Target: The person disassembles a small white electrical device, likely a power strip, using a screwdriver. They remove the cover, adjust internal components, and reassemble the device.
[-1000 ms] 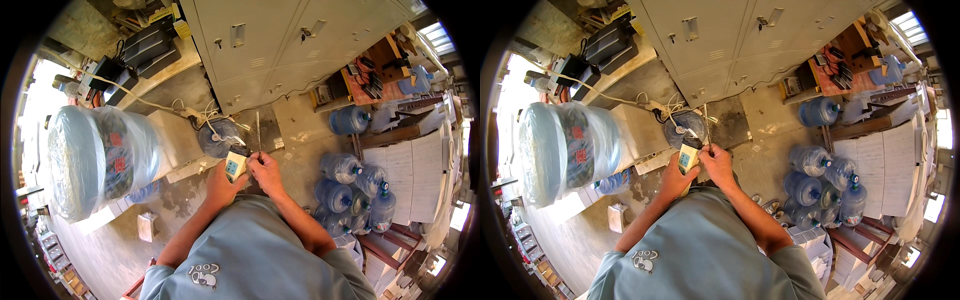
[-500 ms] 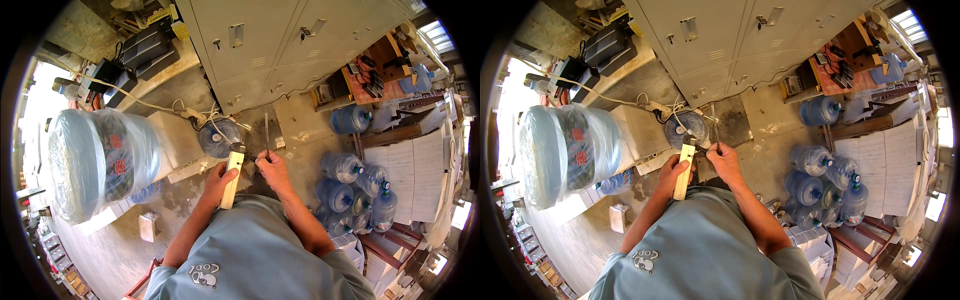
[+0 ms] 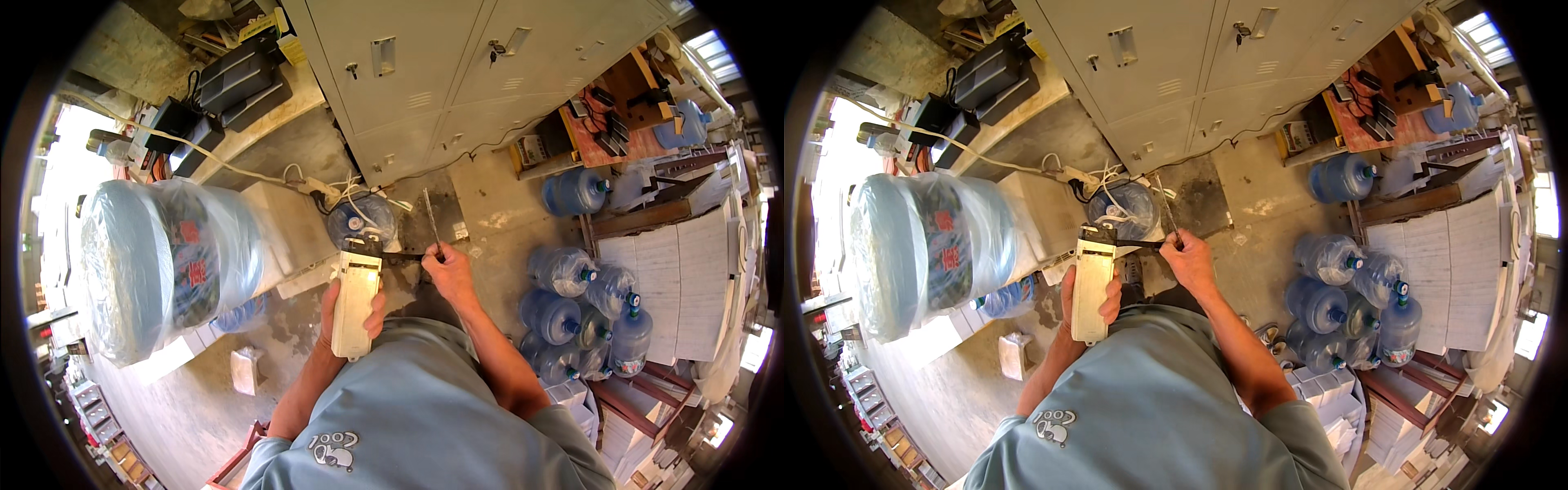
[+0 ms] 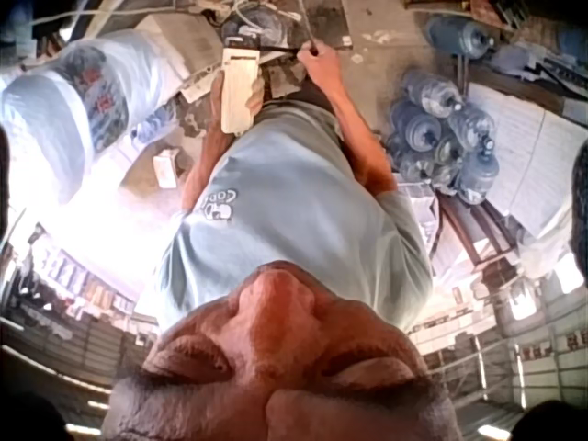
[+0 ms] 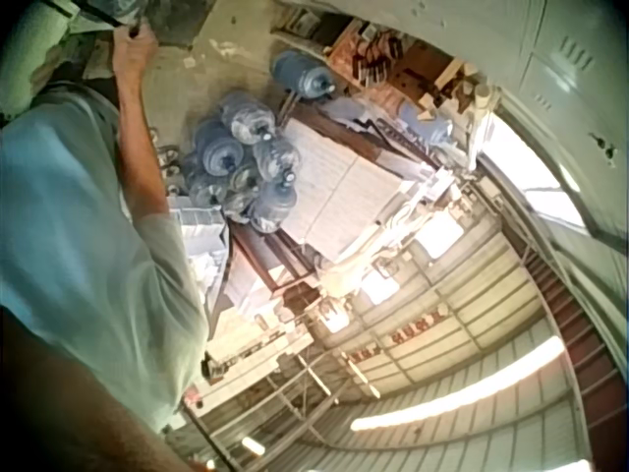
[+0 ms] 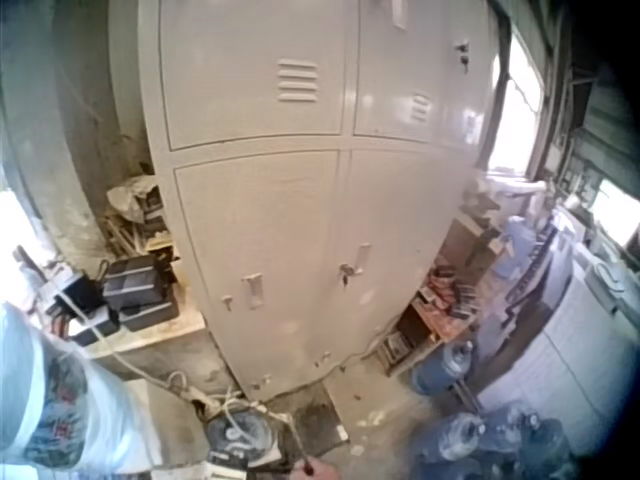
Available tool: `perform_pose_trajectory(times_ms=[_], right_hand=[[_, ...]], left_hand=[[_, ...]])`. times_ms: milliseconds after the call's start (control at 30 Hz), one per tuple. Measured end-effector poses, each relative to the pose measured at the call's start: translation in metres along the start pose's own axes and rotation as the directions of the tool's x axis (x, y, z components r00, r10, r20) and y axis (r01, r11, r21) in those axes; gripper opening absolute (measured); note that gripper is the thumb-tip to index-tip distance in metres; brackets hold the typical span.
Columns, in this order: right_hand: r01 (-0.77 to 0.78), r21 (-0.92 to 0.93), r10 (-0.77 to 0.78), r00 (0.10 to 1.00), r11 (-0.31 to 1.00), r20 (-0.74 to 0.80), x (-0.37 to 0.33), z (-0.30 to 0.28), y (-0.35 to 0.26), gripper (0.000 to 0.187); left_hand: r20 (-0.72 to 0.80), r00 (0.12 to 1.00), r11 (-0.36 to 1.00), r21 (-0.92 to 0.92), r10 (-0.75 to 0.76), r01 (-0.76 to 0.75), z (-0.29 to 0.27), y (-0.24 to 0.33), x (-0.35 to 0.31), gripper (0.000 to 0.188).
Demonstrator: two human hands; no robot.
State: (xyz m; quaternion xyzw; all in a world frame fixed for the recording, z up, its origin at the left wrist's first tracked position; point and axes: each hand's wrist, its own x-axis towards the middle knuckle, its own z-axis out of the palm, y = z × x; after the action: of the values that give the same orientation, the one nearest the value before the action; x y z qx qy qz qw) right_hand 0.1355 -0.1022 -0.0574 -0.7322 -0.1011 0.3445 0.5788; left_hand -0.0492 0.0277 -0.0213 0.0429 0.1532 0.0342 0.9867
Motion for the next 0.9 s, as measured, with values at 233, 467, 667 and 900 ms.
perform_pose_trajectory(times_ms=[233, 467, 667, 900], right_hand=[[-0.061, -0.015, 0.061, 0.998, 0.998, 0.021, 0.000, 0.006, 0.015, 0.010], [-0.237, 0.217, 0.213, 0.969, 0.947, 0.128, 0.004, 0.033, 0.053, 0.009], [-0.167, 0.486, 0.014, 0.953, 0.858, 0.303, 0.009, 0.068, 0.070, 0.007], [-0.630, 0.554, 0.289, 0.761, 0.544, 0.581, 0.027, 0.047, 0.111, 0.014]], left_hand=[[0.146, 0.988, 0.993, -0.102, -0.051, 0.067, -0.003, -0.004, -0.005, 0.083], [0.259, 0.951, 0.960, -0.175, -0.170, 0.220, 0.003, -0.006, 0.003, 0.084], [0.320, 0.906, 0.937, -0.119, -0.277, 0.329, 0.005, -0.012, 0.009, 0.088], [0.177, 0.941, 0.957, 0.082, -0.288, 0.277, 0.025, 0.001, 0.001, 0.089]])
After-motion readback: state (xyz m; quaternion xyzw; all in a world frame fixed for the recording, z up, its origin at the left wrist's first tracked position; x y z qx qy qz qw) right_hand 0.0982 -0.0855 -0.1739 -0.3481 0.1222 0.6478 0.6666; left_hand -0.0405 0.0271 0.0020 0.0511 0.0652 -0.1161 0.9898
